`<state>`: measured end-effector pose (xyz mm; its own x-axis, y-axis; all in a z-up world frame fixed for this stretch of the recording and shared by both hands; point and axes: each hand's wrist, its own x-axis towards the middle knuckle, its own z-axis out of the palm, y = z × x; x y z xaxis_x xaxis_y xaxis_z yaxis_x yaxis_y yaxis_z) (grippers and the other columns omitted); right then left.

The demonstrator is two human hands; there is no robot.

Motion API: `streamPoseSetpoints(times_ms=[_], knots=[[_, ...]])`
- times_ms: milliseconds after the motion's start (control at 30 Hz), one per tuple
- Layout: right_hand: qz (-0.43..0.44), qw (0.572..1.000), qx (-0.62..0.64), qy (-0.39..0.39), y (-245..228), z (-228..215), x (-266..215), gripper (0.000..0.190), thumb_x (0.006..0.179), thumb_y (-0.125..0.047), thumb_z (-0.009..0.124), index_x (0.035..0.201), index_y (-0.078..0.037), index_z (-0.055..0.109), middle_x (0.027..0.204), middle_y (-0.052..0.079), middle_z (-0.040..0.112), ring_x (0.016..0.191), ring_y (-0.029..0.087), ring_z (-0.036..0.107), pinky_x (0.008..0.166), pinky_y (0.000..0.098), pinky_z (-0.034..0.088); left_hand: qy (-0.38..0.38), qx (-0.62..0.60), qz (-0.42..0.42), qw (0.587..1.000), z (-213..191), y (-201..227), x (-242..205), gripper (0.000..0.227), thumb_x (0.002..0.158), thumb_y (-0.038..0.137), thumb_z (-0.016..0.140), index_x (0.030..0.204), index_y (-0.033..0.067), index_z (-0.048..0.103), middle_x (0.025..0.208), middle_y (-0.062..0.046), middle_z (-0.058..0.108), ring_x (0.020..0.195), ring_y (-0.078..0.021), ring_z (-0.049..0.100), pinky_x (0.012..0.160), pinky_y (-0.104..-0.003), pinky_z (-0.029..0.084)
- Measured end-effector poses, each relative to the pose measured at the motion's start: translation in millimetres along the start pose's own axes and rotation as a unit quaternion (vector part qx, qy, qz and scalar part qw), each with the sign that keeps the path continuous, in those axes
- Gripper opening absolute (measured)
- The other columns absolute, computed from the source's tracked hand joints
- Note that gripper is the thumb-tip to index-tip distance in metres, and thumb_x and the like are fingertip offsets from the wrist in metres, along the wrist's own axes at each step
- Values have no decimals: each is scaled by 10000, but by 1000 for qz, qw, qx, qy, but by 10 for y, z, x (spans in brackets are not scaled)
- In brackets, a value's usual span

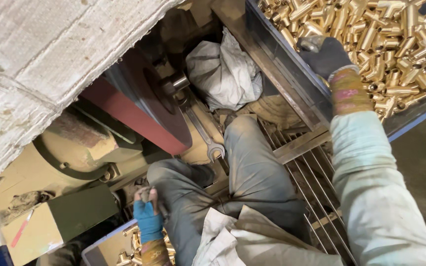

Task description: The person repeatedly picks up small brass-colored metal parts from a bin, presses them against a moving belt grinder to smooth or deburr them, and then places the finished parts into a second bin. The process is continuous and repetitive.

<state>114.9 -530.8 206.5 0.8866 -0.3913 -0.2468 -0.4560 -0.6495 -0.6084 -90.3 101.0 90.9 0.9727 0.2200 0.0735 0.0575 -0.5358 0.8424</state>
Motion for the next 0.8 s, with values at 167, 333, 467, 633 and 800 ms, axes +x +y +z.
streamPoseSetpoints(times_ms=[167, 333, 467, 633, 800], knots=[[83, 992, 83, 36, -13, -173, -299, 637, 839, -310, 847, 1244, 71, 537, 1017, 159, 686, 847, 238, 709, 771, 328, 590, -42, -138, -64, 988, 440, 362, -11, 207, 973, 179, 684, 1112, 30, 644, 984, -95, 689, 887, -175, 617, 816, -306, 503], [-132, 906, 376, 143, 167, -172, -772, 362, 909, -144, 763, 1248, -22, 722, 1051, 52, 724, 908, 144, 686, 787, 274, 567, -116, -84, 6, 990, 701, 504, -65, 179, 957, 156, 699, 1099, 59, 648, 974, -70, 693, 892, -145, 648, 812, -276, 530], [-182, 936, 269, 133, 191, -73, -1270, 70, 991, -27, 704, 953, -17, 646, 913, 43, 620, 791, 135, 592, 706, 282, 468, -160, -239, -72, 955, 849, 735, -63, 213, 959, 157, 710, 1138, 73, 631, 977, -19, 672, 836, -86, 604, 716, -246, 498], [-80, 891, 429, -123, 4, 640, -2073, 243, 836, 13, 694, 1066, -59, 718, 990, 45, 738, 864, 152, 713, 791, 298, 576, -309, -306, -182, 882, 1390, 1335, -251, 268, 942, 161, 751, 1179, 79, 657, 858, -2, 610, 671, -86, 504, 581, -257, 430], [-230, 947, 156, -161, -108, 1098, -2578, 339, 751, -86, 843, 1071, -20, 749, 974, 61, 771, 848, 141, 717, 781, 291, 563, -348, -215, -97, 907, 1738, 1684, -429, 305, 854, 141, 802, 1097, 65, 634, 787, 18, 609, 710, -100, 557, 618, -311, 513]])
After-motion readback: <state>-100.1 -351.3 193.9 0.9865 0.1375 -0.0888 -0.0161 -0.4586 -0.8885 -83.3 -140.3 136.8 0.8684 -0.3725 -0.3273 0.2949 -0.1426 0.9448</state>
